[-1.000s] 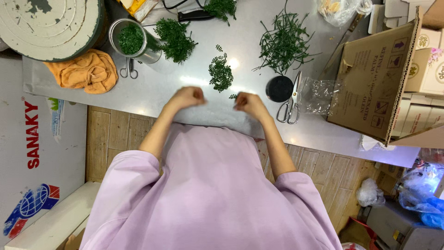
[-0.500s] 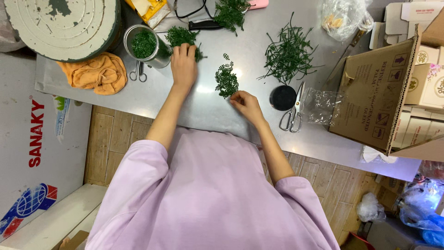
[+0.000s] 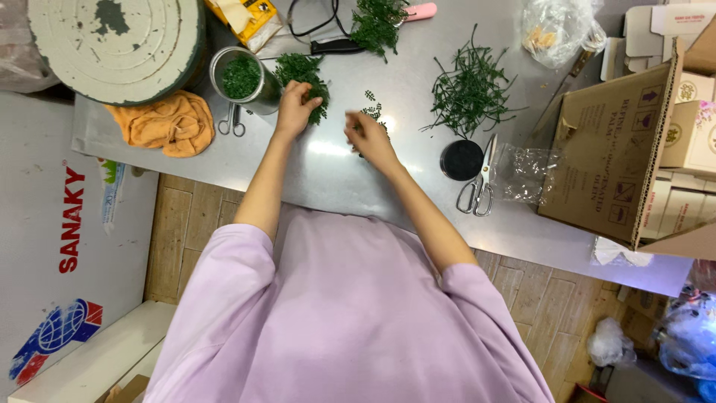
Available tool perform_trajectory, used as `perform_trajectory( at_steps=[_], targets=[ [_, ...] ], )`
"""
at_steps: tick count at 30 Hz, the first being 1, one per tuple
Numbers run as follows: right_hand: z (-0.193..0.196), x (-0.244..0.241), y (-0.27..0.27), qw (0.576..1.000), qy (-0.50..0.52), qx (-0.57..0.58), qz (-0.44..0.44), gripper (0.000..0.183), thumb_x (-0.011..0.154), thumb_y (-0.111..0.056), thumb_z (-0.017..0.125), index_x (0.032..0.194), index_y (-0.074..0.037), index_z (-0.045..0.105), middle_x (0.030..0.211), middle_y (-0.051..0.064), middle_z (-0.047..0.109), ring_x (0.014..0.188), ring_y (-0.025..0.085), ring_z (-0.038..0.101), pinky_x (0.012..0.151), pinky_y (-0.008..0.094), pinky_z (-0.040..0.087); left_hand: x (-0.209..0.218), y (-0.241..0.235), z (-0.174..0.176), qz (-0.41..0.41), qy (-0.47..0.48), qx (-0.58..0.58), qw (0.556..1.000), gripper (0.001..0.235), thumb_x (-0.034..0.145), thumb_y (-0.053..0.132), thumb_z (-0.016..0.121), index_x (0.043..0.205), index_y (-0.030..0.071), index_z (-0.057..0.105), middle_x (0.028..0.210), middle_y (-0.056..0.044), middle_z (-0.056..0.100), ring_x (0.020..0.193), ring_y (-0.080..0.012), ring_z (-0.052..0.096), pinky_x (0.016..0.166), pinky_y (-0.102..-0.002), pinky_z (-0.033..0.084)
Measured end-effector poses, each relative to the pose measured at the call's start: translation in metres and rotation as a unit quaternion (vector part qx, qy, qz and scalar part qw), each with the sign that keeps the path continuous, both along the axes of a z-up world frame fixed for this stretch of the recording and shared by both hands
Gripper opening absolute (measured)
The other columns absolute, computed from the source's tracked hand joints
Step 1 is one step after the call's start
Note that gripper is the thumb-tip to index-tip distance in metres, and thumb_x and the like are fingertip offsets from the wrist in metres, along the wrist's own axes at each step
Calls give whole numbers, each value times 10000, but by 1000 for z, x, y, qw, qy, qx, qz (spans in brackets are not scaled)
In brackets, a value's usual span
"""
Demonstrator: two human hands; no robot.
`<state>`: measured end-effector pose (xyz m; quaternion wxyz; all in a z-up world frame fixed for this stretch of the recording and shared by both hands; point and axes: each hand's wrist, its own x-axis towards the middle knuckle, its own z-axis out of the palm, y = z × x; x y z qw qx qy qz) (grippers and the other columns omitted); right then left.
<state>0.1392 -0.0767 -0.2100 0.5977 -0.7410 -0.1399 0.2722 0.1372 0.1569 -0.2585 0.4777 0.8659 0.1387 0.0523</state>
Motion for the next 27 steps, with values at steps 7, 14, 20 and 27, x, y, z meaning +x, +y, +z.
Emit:
perform_trajectory(
  at_steps=[7, 14, 20, 27],
  targets=[
    [-21, 55, 75, 998, 18, -8, -66, 207, 1021, -185, 676, 1146, -23, 646, 924, 88, 662, 686, 119, 620, 572, 278, 531, 2, -5, 28, 6, -33, -16, 999, 214, 917, 159, 782, 1057, 17, 705, 961, -88, 583, 847, -217, 597, 769, -336, 494],
    [-3, 48, 7, 966, 52, 208, -146, 181, 1067, -223, 552, 1105, -60, 622, 979, 8, 656, 837, 86, 642, 732, 264, 571, 3, -9, 10, 35, 1, 36, 999, 278, 915, 179, 808, 1106, 32, 671, 979, -125, 562, 888, -288, 585, 804, -379, 490],
    [51, 3, -80, 961, 87, 222, -139, 211, 1078, -194, 548, 1165, -33, 652, 987, 10, 671, 869, 85, 640, 788, 250, 542, -6, -34, 47, 50, -40, 315, 947, 760, 587, 92, 878, 1272, 37, 553, 1140, -171, 640, 1051, -384, 599, 899, -417, 485],
    [87, -35, -80, 959, 14, 216, -185, 200, 1014, -98, 629, 1203, -36, 607, 984, 1, 640, 866, 55, 597, 792, 221, 492, -48, -121, 167, -251, 29, -111, 961, 270, 911, 232, 765, 1114, 63, 708, 874, -67, 740, 742, -164, 672, 688, -324, 540]
  ],
)
